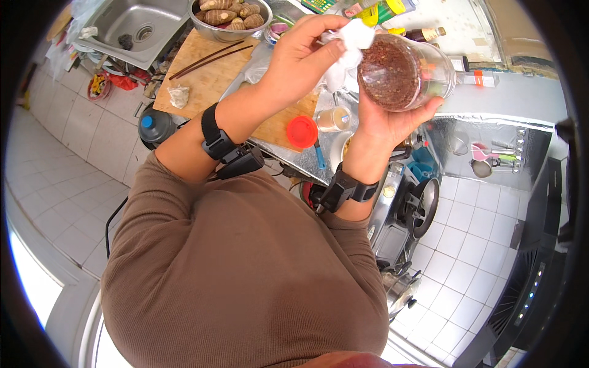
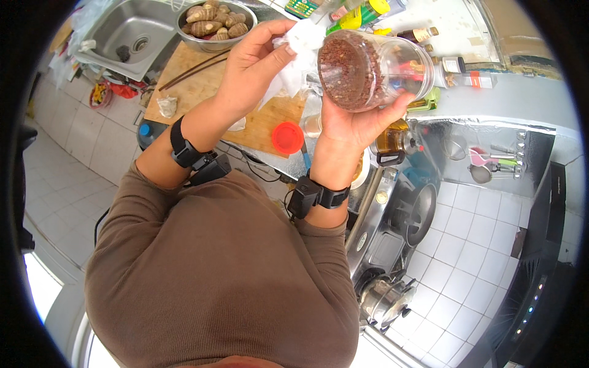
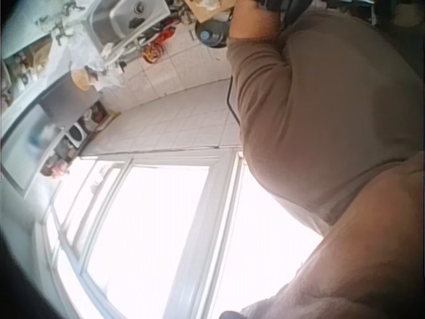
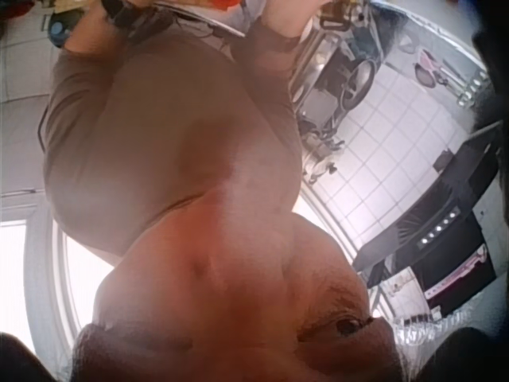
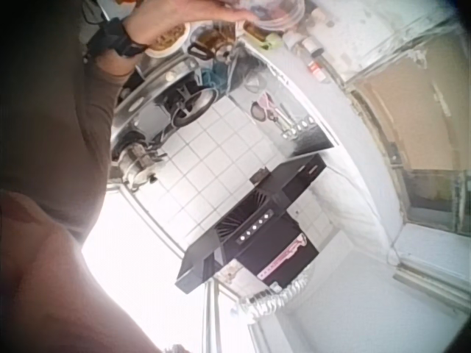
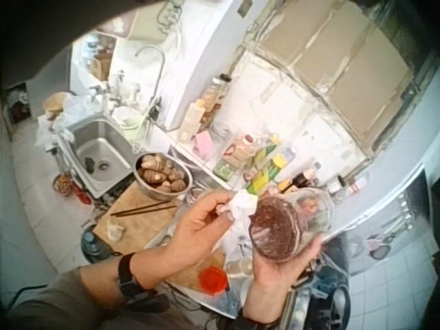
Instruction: The person wipes the inside and outside of a clear jar containing brown granules using a white tissue, then closes the jar with a red lid and places it on a shelf. The person also wipes a small plastic container with a tissue.
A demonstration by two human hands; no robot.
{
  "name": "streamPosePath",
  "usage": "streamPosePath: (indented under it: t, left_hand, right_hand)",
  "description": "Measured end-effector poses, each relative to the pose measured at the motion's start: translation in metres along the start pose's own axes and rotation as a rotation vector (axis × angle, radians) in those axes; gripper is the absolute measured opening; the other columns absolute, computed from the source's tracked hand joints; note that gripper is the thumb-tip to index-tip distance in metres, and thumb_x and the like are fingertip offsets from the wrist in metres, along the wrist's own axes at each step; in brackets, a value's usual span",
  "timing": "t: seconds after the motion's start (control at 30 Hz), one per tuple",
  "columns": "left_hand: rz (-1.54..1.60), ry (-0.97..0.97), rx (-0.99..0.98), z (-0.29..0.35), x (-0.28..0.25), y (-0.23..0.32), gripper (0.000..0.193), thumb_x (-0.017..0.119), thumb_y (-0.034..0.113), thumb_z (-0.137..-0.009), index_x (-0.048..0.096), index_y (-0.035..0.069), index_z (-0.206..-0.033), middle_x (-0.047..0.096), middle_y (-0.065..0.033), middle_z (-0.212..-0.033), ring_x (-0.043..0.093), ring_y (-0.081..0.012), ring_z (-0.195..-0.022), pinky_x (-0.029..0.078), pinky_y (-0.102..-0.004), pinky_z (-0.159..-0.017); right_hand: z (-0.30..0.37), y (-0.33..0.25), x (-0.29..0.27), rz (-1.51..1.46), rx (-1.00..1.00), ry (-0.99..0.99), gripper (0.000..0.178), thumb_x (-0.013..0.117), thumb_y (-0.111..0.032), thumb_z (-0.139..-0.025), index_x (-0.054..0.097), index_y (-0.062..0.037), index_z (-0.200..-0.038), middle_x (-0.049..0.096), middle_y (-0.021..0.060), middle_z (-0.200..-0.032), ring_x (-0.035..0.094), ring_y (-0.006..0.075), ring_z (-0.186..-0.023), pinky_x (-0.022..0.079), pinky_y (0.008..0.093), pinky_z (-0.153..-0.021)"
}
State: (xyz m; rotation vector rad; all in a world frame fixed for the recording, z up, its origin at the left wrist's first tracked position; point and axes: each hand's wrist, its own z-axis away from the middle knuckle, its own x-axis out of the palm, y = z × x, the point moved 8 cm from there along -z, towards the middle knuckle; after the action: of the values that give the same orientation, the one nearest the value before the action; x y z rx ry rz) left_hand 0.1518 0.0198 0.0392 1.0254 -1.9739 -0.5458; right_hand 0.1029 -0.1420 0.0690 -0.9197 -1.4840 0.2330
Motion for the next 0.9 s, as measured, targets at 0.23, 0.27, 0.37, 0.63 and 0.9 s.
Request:
streamPosePath:
  t: [0.23, 0.27, 0.37, 0.63, 0.9]
  left_hand:
    - [-0.655, -0.036, 0.67, 0.001, 0.026, 0.063, 0.043, 0.08, 0.006, -0.074, 0.067, 0.006, -0.116, 0.061, -0.0121, -0.104, 0.062, -0.0273, -0.084, 0.054, -0.033, -0.071]
    - [-0.67, -0.01, 0.672, -0.001, 0.024, 0.062, 0.042, 0.079, 0.007, -0.076, 0.067, 0.005, -0.115, 0.061, -0.0126, -0.104, 0.062, -0.0278, -0.083, 0.054, -0.0335, -0.07]
    - [-0.618, 0.031, 0.521, -0.004, 0.02, 0.043, 0.034, 0.076, 0.013, -0.082, 0.067, 0.003, -0.113, 0.063, -0.0123, -0.098, 0.062, -0.0247, -0.076, 0.052, -0.0336, -0.065]
    - [0.086, -0.228, -0.658, 0.033, 0.039, -0.043, 0.037, 0.059, 0.031, -0.1, 0.065, -0.002, -0.114, 0.064, -0.0003, -0.077, 0.054, -0.0077, -0.063, 0.043, -0.0268, -0.053]
    - [0.235, -0.288, -0.906, 0.05, 0.039, -0.02, 0.034, 0.052, 0.012, -0.095, 0.062, -0.002, -0.125, 0.07, -0.0085, -0.106, 0.066, -0.0131, -0.089, 0.053, -0.0278, -0.076]
  right_hand:
    - [0.013, -0.001, 0.015, 0.184, -0.15, -0.074, 0.092, 0.073, -0.063, -0.074, 0.045, -0.0059, -0.141, 0.057, 0.0139, -0.133, 0.054, 0.0301, -0.125, 0.045, 0.045, -0.105]
    - [0.014, -0.003, 0.019, 0.213, -0.17, -0.104, 0.092, 0.074, -0.062, -0.073, 0.046, -0.0059, -0.14, 0.057, 0.0136, -0.133, 0.054, 0.0301, -0.124, 0.045, 0.0448, -0.105]
    - [0.017, -0.007, 0.026, 0.246, -0.221, -0.136, 0.093, 0.076, -0.062, -0.071, 0.047, -0.0058, -0.139, 0.058, 0.0127, -0.13, 0.057, 0.0295, -0.121, 0.047, 0.0439, -0.104]
    - [0.015, -0.011, 0.016, 0.287, -0.262, -0.178, 0.093, 0.084, -0.042, -0.063, 0.043, -0.0025, -0.137, 0.056, 0.0095, -0.123, 0.059, 0.0273, -0.113, 0.053, 0.0446, -0.096]
    - [0.007, -0.014, -0.005, 0.363, -0.289, -0.153, 0.093, 0.083, -0.037, -0.062, 0.042, -0.0028, -0.138, 0.052, 0.0101, -0.124, 0.056, 0.0269, -0.112, 0.049, 0.0418, -0.098]
